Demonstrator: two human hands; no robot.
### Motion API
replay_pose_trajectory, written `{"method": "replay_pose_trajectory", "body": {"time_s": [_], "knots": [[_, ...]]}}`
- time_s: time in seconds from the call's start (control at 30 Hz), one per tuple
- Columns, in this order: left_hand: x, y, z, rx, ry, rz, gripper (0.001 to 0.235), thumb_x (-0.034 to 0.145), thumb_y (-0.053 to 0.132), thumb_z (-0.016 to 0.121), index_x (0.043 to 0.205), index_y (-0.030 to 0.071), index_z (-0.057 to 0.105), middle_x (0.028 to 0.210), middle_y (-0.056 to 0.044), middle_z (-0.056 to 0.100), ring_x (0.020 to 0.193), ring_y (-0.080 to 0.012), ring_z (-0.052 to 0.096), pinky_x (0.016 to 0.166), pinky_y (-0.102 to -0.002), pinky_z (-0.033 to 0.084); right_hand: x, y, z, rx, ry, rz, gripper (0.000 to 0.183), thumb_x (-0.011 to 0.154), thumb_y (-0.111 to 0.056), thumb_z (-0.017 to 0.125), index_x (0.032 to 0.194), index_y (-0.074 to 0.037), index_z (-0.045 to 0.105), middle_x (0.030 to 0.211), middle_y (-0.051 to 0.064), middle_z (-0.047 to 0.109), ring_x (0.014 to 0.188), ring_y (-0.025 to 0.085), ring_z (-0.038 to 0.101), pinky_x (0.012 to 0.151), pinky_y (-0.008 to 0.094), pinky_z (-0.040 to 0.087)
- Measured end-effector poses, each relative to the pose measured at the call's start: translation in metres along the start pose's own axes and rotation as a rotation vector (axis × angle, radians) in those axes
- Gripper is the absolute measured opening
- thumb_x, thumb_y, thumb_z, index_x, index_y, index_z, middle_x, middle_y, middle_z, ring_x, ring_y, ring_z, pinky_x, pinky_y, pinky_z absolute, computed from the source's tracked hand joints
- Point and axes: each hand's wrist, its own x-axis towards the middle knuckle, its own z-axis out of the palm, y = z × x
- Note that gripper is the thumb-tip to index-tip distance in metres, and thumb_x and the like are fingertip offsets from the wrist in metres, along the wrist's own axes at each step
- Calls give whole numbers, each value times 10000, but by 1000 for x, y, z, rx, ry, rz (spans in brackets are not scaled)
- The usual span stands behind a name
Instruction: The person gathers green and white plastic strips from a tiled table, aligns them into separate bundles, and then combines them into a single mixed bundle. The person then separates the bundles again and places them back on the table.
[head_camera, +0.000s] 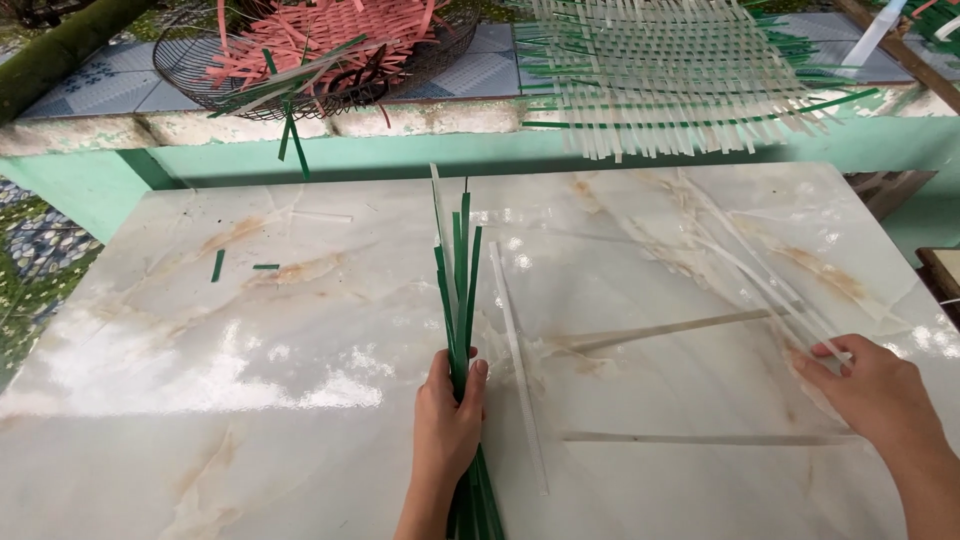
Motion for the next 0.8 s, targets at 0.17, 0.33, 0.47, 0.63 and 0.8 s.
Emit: {"method": "replay_pose_trajectory", "body": {"time_s": [0.17, 0.33, 0.47, 0.63, 0.8], "knots": [[0, -1, 0, -5, 3, 3, 323, 931, 367, 497, 1054, 99, 629, 549, -16, 540, 488, -146, 498, 513, -282, 425, 10, 51, 21, -11, 23, -108, 397, 927, -410, 589, 1025, -59, 746, 889, 126, 747, 852, 307, 674, 793, 370, 479], [-1, 2, -1, 2, -4, -20, 356, 922, 400, 495, 1079, 111, 632, 576, -20, 561, 490, -139, 516, 498, -278, 428, -1, 118, 44, 377, 287, -544, 177, 1074, -129, 576, 1129, 36, 609, 1118, 104, 578, 904, 248, 512, 691, 343, 369], [-1, 1, 1, 33, -1, -31, 316, 931, 385, 504, 1034, 113, 627, 560, -22, 553, 490, -145, 523, 499, -286, 431, -33, 64, 19, 451, 228, -552, 168, 1106, -94, 503, 1066, 59, 559, 1044, 113, 638, 713, 185, 488, 636, 305, 375], [1, -5, 5, 123, 8, -5, 311, 935, 394, 500, 1051, 139, 635, 535, -4, 555, 461, -145, 526, 485, -293, 416, -41, -41, 9, 343, -5, -444, 123, 946, -117, 513, 1052, -57, 492, 852, 126, 605, 728, 297, 587, 725, 406, 424], [-2, 1, 3, 95, 9, -37, 312, 934, 389, 506, 1057, 139, 647, 544, -1, 544, 459, -132, 497, 474, -284, 405, -27, -129, 15, 214, -45, -454, 270, 862, -321, 609, 858, -90, 469, 712, 62, 580, 723, 245, 572, 635, 386, 409]]}}
